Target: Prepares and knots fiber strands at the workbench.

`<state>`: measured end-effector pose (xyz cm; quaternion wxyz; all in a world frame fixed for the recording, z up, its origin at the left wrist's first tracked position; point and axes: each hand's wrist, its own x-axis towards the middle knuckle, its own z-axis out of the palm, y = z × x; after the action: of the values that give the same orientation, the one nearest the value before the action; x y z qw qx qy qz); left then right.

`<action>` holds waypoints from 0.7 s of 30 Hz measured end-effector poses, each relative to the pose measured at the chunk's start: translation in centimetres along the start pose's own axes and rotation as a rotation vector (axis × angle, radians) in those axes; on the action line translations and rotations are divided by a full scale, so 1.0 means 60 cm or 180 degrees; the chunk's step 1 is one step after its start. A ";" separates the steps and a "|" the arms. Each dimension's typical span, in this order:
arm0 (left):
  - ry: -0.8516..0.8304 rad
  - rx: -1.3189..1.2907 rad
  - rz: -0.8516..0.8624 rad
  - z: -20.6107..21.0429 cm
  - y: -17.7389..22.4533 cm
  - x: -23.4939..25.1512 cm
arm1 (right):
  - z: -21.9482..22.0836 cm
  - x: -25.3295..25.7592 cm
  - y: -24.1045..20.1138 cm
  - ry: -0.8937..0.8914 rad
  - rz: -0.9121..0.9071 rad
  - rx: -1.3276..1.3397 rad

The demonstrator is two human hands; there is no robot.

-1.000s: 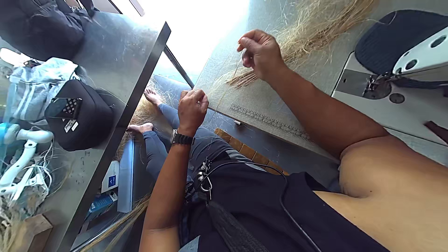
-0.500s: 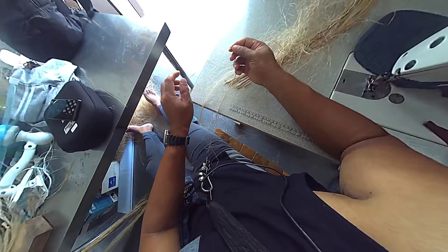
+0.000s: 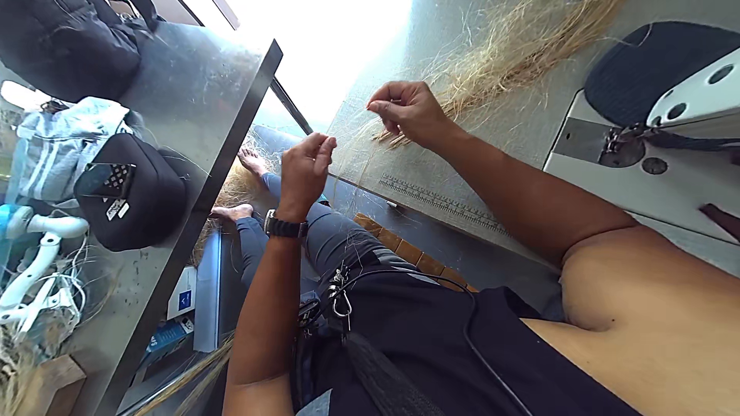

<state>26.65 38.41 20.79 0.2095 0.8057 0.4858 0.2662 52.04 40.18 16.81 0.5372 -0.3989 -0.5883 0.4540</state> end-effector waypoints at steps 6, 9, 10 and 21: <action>0.0145 -0.1574 -0.0365 -0.017 -0.032 -0.025 | 0.002 0.006 0.002 0.0562 0.0422 0.0647; 0.0029 -0.1775 -0.0374 -0.008 -0.025 -0.052 | -0.004 0.010 -0.007 0.0925 0.0742 0.1193; -0.0002 -0.1833 -0.0366 -0.003 -0.026 -0.056 | -0.010 0.012 -0.009 0.1090 0.0851 0.1402; 0.0417 -0.1323 -0.0909 0.007 -0.025 -0.063 | -0.007 0.012 -0.015 0.1057 0.0880 0.1592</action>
<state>24.47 35.67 18.73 0.3741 0.6497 0.5421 0.3796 52.38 40.65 17.87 0.6404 -0.3993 -0.3034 0.5818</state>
